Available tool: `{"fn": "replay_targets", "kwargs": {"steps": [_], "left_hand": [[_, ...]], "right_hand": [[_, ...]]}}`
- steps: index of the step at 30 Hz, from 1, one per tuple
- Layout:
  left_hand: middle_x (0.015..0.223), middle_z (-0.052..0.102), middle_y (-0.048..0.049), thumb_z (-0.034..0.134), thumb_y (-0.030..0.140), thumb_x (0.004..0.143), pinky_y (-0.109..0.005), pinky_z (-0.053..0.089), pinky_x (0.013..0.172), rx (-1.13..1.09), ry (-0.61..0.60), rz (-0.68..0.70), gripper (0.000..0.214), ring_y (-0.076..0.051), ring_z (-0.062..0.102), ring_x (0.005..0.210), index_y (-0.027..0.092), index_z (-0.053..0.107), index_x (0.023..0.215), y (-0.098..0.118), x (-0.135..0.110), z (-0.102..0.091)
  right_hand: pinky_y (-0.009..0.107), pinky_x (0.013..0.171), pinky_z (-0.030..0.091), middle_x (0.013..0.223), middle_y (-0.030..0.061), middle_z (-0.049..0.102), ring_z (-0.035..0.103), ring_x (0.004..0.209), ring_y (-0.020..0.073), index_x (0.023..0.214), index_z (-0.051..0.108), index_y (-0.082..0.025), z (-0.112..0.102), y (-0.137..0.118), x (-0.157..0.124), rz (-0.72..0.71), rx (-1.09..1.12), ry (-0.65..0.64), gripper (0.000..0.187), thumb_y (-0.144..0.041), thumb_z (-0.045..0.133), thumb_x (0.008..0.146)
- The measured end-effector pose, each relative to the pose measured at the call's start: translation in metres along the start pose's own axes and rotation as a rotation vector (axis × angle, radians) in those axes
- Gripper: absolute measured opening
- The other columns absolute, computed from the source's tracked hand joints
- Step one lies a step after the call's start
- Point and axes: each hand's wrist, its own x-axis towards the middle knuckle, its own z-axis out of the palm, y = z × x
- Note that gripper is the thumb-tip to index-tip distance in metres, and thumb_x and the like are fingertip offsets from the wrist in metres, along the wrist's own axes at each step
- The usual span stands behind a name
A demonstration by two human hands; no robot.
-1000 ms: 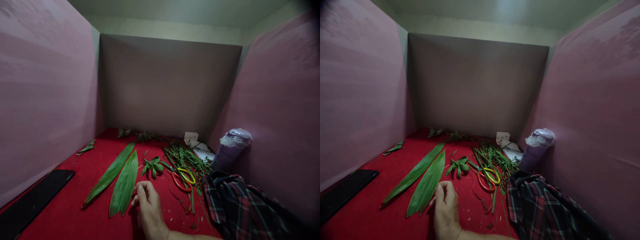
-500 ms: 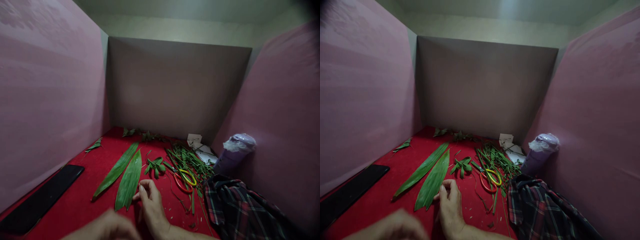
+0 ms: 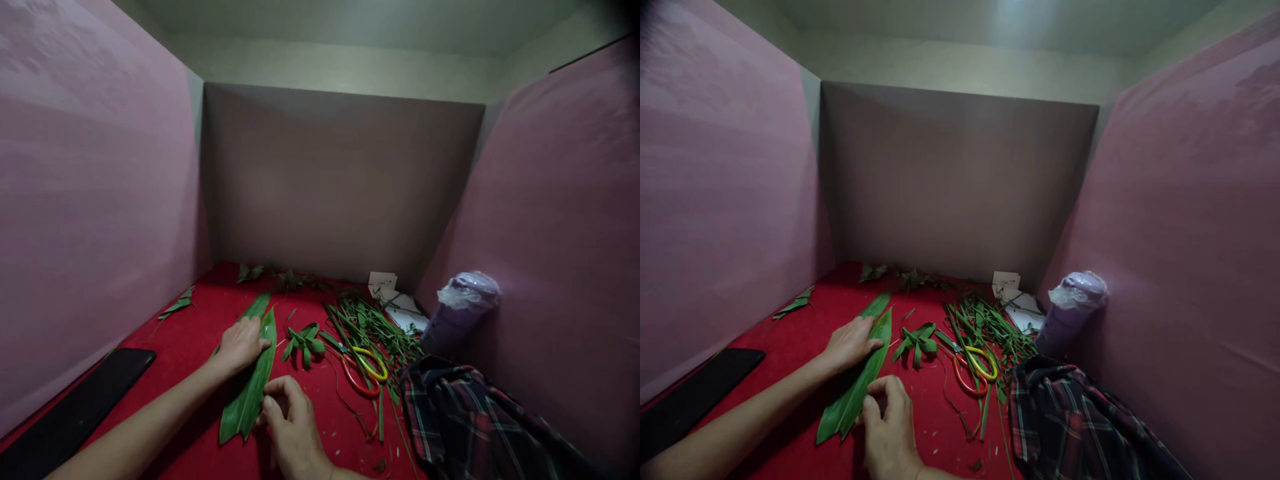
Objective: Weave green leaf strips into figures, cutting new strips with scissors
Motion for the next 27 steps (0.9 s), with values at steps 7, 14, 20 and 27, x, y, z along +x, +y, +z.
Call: {"fn": "replay_targets", "kwargs": {"steps": [7, 14, 20, 27], "left_hand": [[0.085, 0.065, -0.0074, 0.069, 0.031, 0.060, -0.031, 0.041, 0.066, -0.184, -0.026, -0.089, 0.025, -0.028, 0.060, 0.086, 0.019, 0.057, 0.077, -0.008, 0.015, 0.007], [0.055, 0.053, 0.0068, 0.072, 0.027, 0.049, -0.023, 0.040, 0.054, -0.668, -0.055, -0.112, 0.033, -0.016, 0.057, 0.059, 0.020, 0.044, 0.065, -0.013, 0.011, -0.008], [0.070, 0.061, 0.0025, 0.075, 0.033, 0.051, -0.028, 0.047, 0.055, -1.123, -0.160, -0.035, 0.047, -0.016, 0.060, 0.056, 0.019, 0.044, 0.084, -0.010, -0.006, -0.032], [0.081, 0.064, 0.0004, 0.077, 0.034, 0.059, -0.028, 0.051, 0.057, -1.445, -0.209, -0.001, 0.058, -0.016, 0.062, 0.061, 0.022, 0.040, 0.102, 0.011, -0.025, -0.019]], "right_hand": [[0.025, 0.052, 0.045, 0.063, -0.0018, 0.054, 0.059, 0.054, 0.0148, 0.079, 0.052, -0.016, -0.001, -0.004, 0.002, 0.036, -0.027, -0.055, 0.006, -0.017, 0.048, 0.075], [0.023, 0.051, 0.042, 0.059, -0.0020, 0.054, 0.055, 0.052, 0.0135, 0.080, 0.054, -0.015, -0.003, -0.003, 0.000, 0.042, -0.035, -0.060, 0.008, -0.023, 0.051, 0.077], [0.022, 0.053, 0.039, 0.072, 0.0005, 0.056, 0.050, 0.059, 0.0128, 0.097, 0.054, -0.017, -0.007, -0.006, 0.004, -0.007, 0.085, 0.065, 0.034, -0.044, 0.059, 0.077], [0.020, 0.048, 0.033, 0.053, -0.0047, 0.047, 0.042, 0.047, 0.0082, 0.063, 0.050, -0.016, -0.008, -0.007, 0.013, 0.133, 0.344, -0.094, 0.041, -0.051, 0.071, 0.063]]}}
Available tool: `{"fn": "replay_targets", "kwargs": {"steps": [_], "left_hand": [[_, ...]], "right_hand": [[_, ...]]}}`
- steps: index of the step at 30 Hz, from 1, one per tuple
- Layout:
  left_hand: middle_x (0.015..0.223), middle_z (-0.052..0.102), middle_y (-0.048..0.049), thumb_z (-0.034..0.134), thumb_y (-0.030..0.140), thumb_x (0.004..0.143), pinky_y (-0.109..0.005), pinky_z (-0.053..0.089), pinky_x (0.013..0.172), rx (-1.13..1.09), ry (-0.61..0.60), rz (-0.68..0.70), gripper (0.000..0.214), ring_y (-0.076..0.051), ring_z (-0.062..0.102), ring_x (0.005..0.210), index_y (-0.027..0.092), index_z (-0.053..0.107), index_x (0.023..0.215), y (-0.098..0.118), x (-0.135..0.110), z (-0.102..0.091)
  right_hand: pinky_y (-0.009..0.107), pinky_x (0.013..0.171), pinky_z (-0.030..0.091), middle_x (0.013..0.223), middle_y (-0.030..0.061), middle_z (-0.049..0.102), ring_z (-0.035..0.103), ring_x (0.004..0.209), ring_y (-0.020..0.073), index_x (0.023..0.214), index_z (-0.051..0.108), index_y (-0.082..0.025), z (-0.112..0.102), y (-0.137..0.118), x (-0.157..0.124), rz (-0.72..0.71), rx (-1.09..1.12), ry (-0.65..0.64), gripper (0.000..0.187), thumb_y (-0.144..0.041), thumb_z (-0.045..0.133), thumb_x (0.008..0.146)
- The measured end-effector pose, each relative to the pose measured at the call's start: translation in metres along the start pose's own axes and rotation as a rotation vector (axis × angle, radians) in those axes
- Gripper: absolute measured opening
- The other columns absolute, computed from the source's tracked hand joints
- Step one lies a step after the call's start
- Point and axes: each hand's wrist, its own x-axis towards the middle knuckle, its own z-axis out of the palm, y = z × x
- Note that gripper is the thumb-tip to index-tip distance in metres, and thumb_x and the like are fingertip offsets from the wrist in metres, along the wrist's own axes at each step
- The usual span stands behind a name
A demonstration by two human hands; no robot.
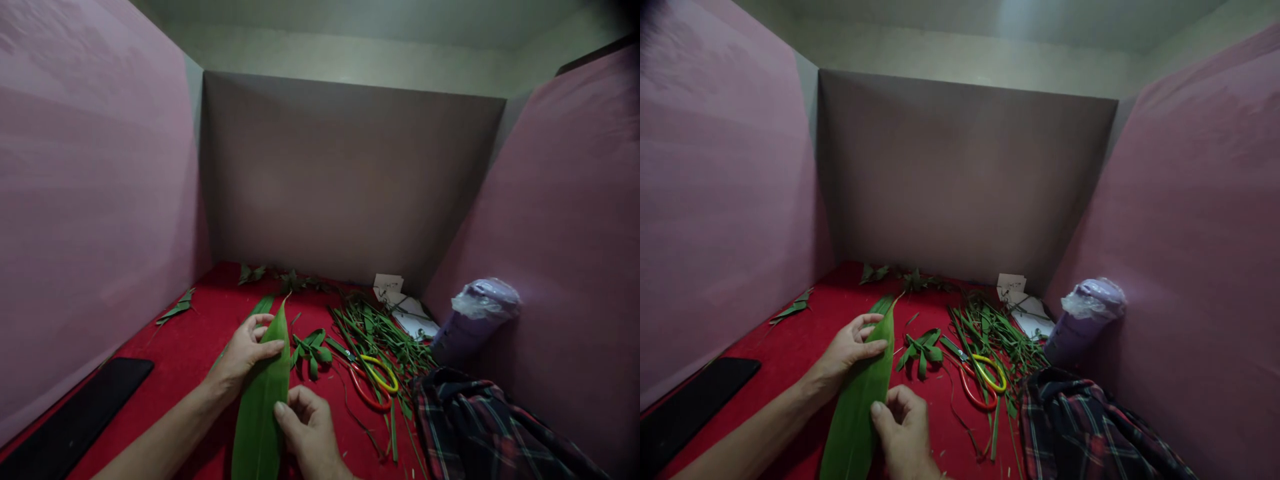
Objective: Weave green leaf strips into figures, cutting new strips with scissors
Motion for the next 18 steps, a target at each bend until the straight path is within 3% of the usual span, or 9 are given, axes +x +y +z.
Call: {"fn": "replay_targets", "kwargs": {"steps": [5, 11, 14, 18], "left_hand": [[0.076, 0.064, -0.0032, 0.060, 0.046, 0.077, -0.024, 0.048, 0.055, -0.214, -0.130, -0.147, 0.033, -0.015, 0.062, 0.063, 0.016, 0.055, 0.090, -0.007, -0.010, 0.009], [0.077, 0.068, -0.0061, 0.076, 0.035, 0.060, -0.028, 0.048, 0.068, -0.016, -0.272, -0.202, 0.035, -0.021, 0.063, 0.073, 0.012, 0.065, 0.084, -0.014, -0.013, 0.012], [0.067, 0.066, -0.0045, 0.074, 0.037, 0.060, -0.025, 0.046, 0.060, 0.123, -0.319, -0.202, 0.034, -0.018, 0.061, 0.063, 0.011, 0.067, 0.079, -0.017, -0.011, 0.010], [0.059, 0.062, -0.0022, 0.069, 0.038, 0.064, -0.021, 0.037, 0.044, 0.206, -0.229, -0.196, 0.028, -0.012, 0.053, 0.047, 0.012, 0.066, 0.073, -0.019, -0.011, 0.009]], "right_hand": [[0.017, 0.043, 0.030, 0.056, -0.0052, 0.049, 0.041, 0.045, 0.0070, 0.070, 0.050, -0.017, -0.012, 0.009, 0.009, -0.072, 0.067, 0.116, 0.036, -0.049, 0.067, 0.069], [0.021, 0.051, 0.040, 0.062, -0.0033, 0.054, 0.048, 0.052, 0.0097, 0.073, 0.052, -0.017, -0.019, -0.008, 0.018, -0.082, 0.081, 0.198, 0.031, -0.044, 0.067, 0.071], [0.022, 0.055, 0.043, 0.069, -0.0009, 0.057, 0.051, 0.060, 0.0120, 0.075, 0.055, -0.017, -0.021, -0.017, 0.022, -0.134, 0.008, 0.253, 0.025, -0.040, 0.064, 0.074], [0.024, 0.058, 0.045, 0.074, 0.0012, 0.059, 0.054, 0.065, 0.0141, 0.082, 0.057, -0.017, -0.022, -0.020, 0.023, -0.153, -0.048, 0.252, 0.024, -0.040, 0.060, 0.078]]}}
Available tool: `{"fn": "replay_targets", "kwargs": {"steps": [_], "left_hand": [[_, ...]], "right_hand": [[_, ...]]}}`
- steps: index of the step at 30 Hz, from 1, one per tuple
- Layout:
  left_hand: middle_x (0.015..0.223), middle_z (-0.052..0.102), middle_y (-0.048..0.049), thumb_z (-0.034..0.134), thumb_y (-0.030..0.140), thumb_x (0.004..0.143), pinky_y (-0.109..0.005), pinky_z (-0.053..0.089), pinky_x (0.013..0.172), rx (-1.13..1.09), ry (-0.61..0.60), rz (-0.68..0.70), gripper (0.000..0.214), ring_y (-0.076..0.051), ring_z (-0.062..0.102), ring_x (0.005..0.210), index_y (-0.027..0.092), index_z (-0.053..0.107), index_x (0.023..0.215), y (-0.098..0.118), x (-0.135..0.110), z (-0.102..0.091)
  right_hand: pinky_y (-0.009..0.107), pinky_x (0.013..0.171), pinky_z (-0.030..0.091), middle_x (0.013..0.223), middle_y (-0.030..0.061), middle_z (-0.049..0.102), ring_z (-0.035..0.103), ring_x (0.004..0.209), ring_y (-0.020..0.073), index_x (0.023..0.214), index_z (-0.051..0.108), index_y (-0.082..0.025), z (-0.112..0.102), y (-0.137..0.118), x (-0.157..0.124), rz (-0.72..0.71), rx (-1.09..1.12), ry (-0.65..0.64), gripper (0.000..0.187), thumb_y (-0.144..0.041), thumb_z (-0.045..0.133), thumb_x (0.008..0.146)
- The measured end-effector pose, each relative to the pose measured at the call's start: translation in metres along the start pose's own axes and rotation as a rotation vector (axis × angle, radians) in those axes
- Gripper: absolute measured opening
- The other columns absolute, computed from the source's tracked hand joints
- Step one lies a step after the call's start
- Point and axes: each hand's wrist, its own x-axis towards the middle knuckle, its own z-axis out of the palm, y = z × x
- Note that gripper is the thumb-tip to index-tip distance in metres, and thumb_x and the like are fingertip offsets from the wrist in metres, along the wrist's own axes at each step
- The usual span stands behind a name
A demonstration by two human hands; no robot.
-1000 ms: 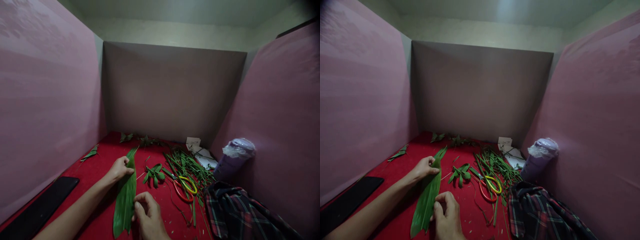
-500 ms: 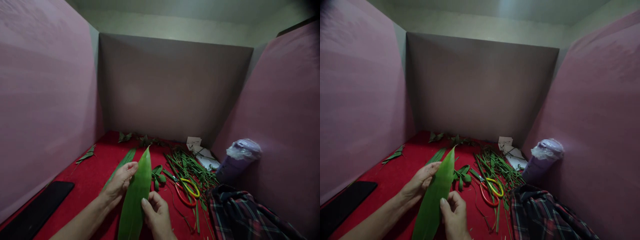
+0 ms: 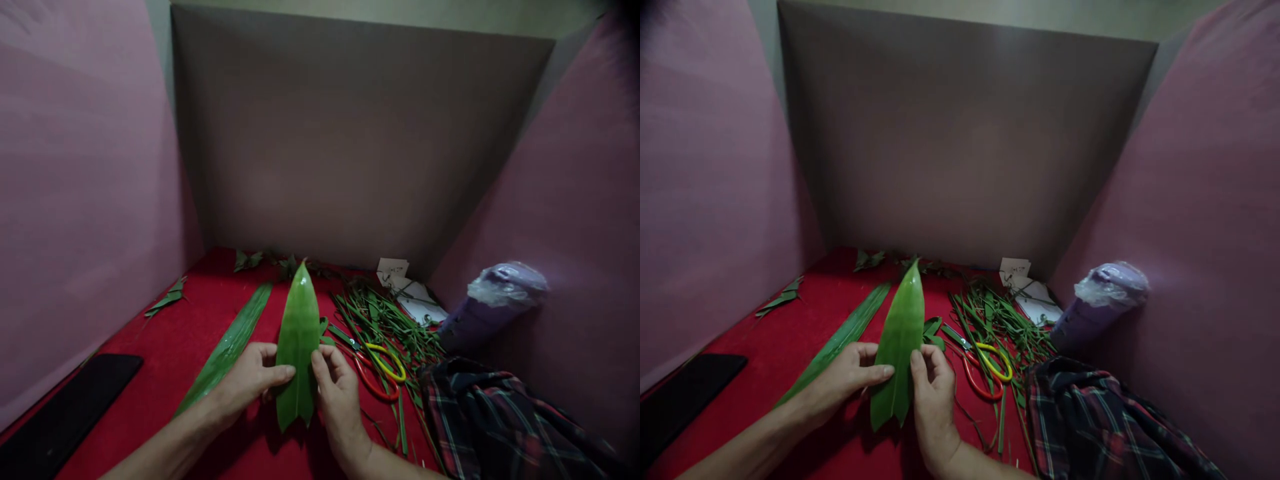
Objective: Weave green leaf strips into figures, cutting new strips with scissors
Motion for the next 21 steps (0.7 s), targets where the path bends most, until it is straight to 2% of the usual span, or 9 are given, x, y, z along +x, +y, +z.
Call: {"fn": "replay_targets", "kwargs": {"steps": [3, 6, 7, 10, 14, 21], "left_hand": [[0.061, 0.063, -0.0023, 0.069, 0.037, 0.064, -0.020, 0.038, 0.045, -0.032, 0.104, 0.040, 0.027, -0.012, 0.054, 0.049, 0.012, 0.064, 0.073, 0.002, -0.001, 0.001], [0.068, 0.066, -0.0033, 0.070, 0.035, 0.064, -0.024, 0.046, 0.059, -0.108, 0.134, 0.111, 0.026, -0.016, 0.061, 0.064, 0.013, 0.064, 0.077, 0.006, -0.003, 0.004], [0.070, 0.067, -0.0034, 0.069, 0.035, 0.065, -0.025, 0.047, 0.060, -0.116, 0.126, 0.126, 0.026, -0.017, 0.061, 0.066, 0.013, 0.064, 0.079, 0.006, -0.003, 0.005], [0.066, 0.066, -0.0035, 0.067, 0.038, 0.067, -0.022, 0.043, 0.051, -0.040, 0.039, 0.105, 0.031, -0.014, 0.057, 0.055, 0.012, 0.063, 0.083, 0.005, -0.004, 0.007], [0.060, 0.065, -0.0040, 0.065, 0.036, 0.068, -0.020, 0.039, 0.046, 0.071, -0.074, 0.060, 0.027, -0.010, 0.051, 0.046, 0.010, 0.063, 0.074, 0.003, -0.004, 0.008], [0.060, 0.064, -0.0022, 0.059, 0.034, 0.072, -0.020, 0.040, 0.044, 0.080, -0.058, 0.036, 0.023, -0.009, 0.052, 0.043, 0.012, 0.061, 0.077, 0.003, -0.002, 0.005]], "right_hand": [[0.022, 0.053, 0.042, 0.068, -0.0005, 0.056, 0.051, 0.058, 0.0116, 0.081, 0.057, -0.016, 0.000, 0.005, -0.005, 0.050, 0.034, -0.092, 0.025, -0.041, 0.060, 0.079], [0.019, 0.046, 0.034, 0.059, -0.0040, 0.050, 0.042, 0.049, 0.0075, 0.074, 0.055, -0.015, 0.000, 0.012, -0.009, 0.091, 0.047, -0.153, 0.025, -0.038, 0.064, 0.076], [0.018, 0.045, 0.032, 0.058, -0.0048, 0.048, 0.039, 0.047, 0.0066, 0.075, 0.055, -0.015, 0.000, 0.013, -0.010, 0.091, 0.049, -0.150, 0.025, -0.038, 0.064, 0.075], [0.017, 0.042, 0.027, 0.055, -0.0068, 0.045, 0.033, 0.043, 0.0052, 0.076, 0.053, -0.016, 0.002, 0.011, -0.008, 0.067, 0.050, -0.109, 0.026, -0.040, 0.062, 0.075], [0.018, 0.045, 0.034, 0.054, -0.0074, 0.043, 0.038, 0.044, 0.0069, 0.071, 0.048, -0.019, 0.006, 0.002, -0.005, 0.044, 0.061, -0.088, 0.030, -0.045, 0.062, 0.073], [0.020, 0.047, 0.038, 0.056, -0.0046, 0.050, 0.045, 0.047, 0.0093, 0.073, 0.051, -0.018, 0.008, -0.006, -0.005, 0.112, 0.084, -0.118, 0.029, -0.043, 0.066, 0.069]]}}
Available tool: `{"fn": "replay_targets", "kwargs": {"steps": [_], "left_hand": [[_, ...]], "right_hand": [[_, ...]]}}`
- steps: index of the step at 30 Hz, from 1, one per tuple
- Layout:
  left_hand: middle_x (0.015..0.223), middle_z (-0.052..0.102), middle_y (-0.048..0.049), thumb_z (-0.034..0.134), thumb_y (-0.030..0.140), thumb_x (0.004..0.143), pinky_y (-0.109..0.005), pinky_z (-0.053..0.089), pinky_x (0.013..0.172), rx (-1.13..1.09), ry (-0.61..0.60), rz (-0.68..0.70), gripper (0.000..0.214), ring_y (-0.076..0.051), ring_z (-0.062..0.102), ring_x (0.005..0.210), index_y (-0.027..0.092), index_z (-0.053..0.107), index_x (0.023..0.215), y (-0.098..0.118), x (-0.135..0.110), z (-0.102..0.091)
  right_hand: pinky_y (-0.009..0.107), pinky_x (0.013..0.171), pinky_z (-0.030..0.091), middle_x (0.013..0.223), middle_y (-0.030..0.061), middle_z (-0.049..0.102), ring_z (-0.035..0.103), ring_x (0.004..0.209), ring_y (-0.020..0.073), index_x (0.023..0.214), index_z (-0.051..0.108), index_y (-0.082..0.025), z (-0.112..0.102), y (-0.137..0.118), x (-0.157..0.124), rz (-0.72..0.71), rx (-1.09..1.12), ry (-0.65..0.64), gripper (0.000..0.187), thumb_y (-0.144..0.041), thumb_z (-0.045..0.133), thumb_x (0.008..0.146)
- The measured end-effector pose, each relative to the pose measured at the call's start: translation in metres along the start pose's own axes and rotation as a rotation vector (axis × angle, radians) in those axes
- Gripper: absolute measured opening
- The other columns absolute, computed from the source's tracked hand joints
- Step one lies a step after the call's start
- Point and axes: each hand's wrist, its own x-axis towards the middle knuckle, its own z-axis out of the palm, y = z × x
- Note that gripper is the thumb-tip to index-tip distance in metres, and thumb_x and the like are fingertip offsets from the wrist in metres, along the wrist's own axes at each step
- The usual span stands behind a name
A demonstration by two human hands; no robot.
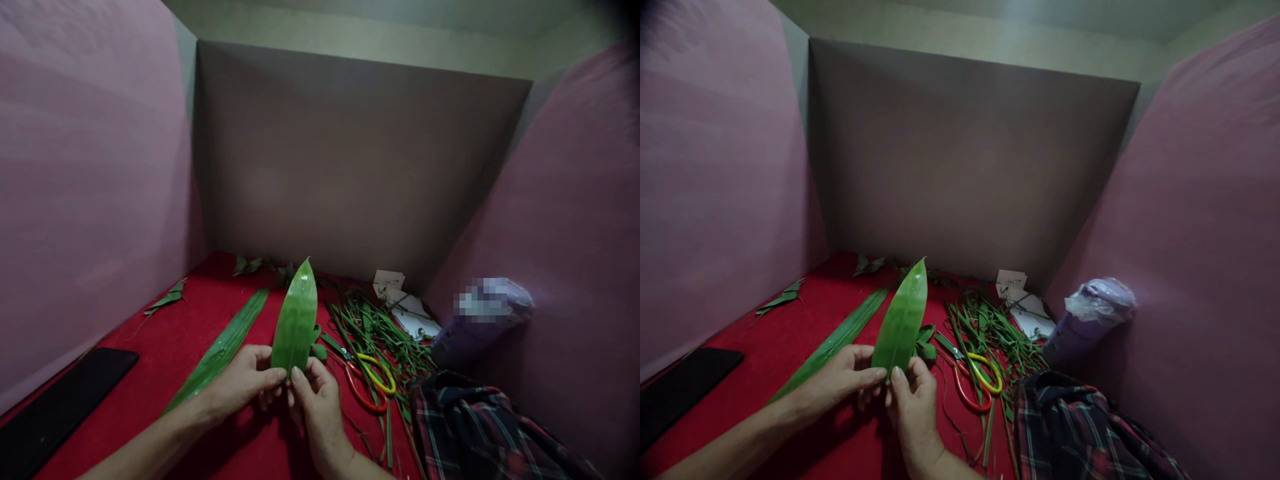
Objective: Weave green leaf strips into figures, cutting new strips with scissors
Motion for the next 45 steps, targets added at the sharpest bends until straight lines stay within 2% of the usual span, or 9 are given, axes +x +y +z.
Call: {"fn": "replay_targets", "kwargs": {"steps": [7, 12, 25, 33, 38, 45], "left_hand": [[0.056, 0.061, -0.0010, 0.060, 0.028, 0.067, -0.021, 0.043, 0.044, -0.011, 0.022, -0.059, 0.017, -0.009, 0.052, 0.042, 0.011, 0.059, 0.070, -0.001, 0.001, 0.001], [0.053, 0.056, 0.0025, 0.060, 0.028, 0.066, -0.021, 0.042, 0.041, -0.041, 0.064, -0.058, 0.018, -0.009, 0.050, 0.038, 0.011, 0.058, 0.074, -0.004, 0.002, 0.000], [0.052, 0.056, 0.0019, 0.063, 0.034, 0.066, -0.020, 0.041, 0.037, -0.082, 0.074, -0.075, 0.025, -0.008, 0.050, 0.035, 0.011, 0.057, 0.071, -0.005, 0.003, -0.001], [0.051, 0.057, 0.0023, 0.061, 0.030, 0.067, -0.018, 0.039, 0.035, -0.056, 0.067, -0.085, 0.020, -0.008, 0.051, 0.034, 0.011, 0.056, 0.071, -0.009, 0.004, -0.003], [0.049, 0.055, 0.0033, 0.058, 0.026, 0.068, -0.015, 0.036, 0.032, -0.079, 0.044, -0.115, 0.015, -0.007, 0.049, 0.033, 0.012, 0.056, 0.069, -0.007, 0.004, -0.002], [0.049, 0.053, 0.0031, 0.058, 0.027, 0.069, -0.018, 0.042, 0.035, -0.121, 0.016, -0.125, 0.016, -0.007, 0.046, 0.034, 0.012, 0.056, 0.067, -0.011, 0.005, -0.003]], "right_hand": [[0.016, 0.037, 0.027, 0.053, -0.0059, 0.050, 0.036, 0.040, 0.0056, 0.075, 0.053, -0.017, -0.002, -0.001, 0.000, 0.035, -0.013, 0.004, 0.026, -0.038, 0.066, 0.069], [0.016, 0.033, 0.024, 0.049, -0.0061, 0.049, 0.034, 0.036, 0.0047, 0.067, 0.053, -0.016, -0.002, -0.004, -0.002, 0.047, -0.040, -0.015, 0.022, -0.034, 0.066, 0.070], [0.015, 0.035, 0.026, 0.048, -0.0059, 0.051, 0.035, 0.037, 0.0036, 0.066, 0.054, -0.014, -0.004, -0.002, 0.002, 0.065, -0.097, -0.049, 0.019, -0.028, 0.066, 0.069], [0.015, 0.035, 0.025, 0.052, -0.0044, 0.053, 0.036, 0.039, 0.0038, 0.069, 0.054, -0.014, -0.006, 0.003, 0.003, 0.056, -0.121, -0.059, 0.019, -0.029, 0.066, 0.070], [0.016, 0.035, 0.023, 0.050, -0.0062, 0.049, 0.033, 0.037, 0.0034, 0.072, 0.055, -0.014, -0.007, 0.008, 0.004, 0.046, -0.123, -0.089, 0.019, -0.030, 0.065, 0.071], [0.016, 0.035, 0.023, 0.046, -0.0083, 0.044, 0.030, 0.036, 0.0030, 0.070, 0.052, -0.014, -0.009, 0.008, 0.004, 0.065, -0.131, -0.094, 0.021, -0.031, 0.063, 0.072]]}}
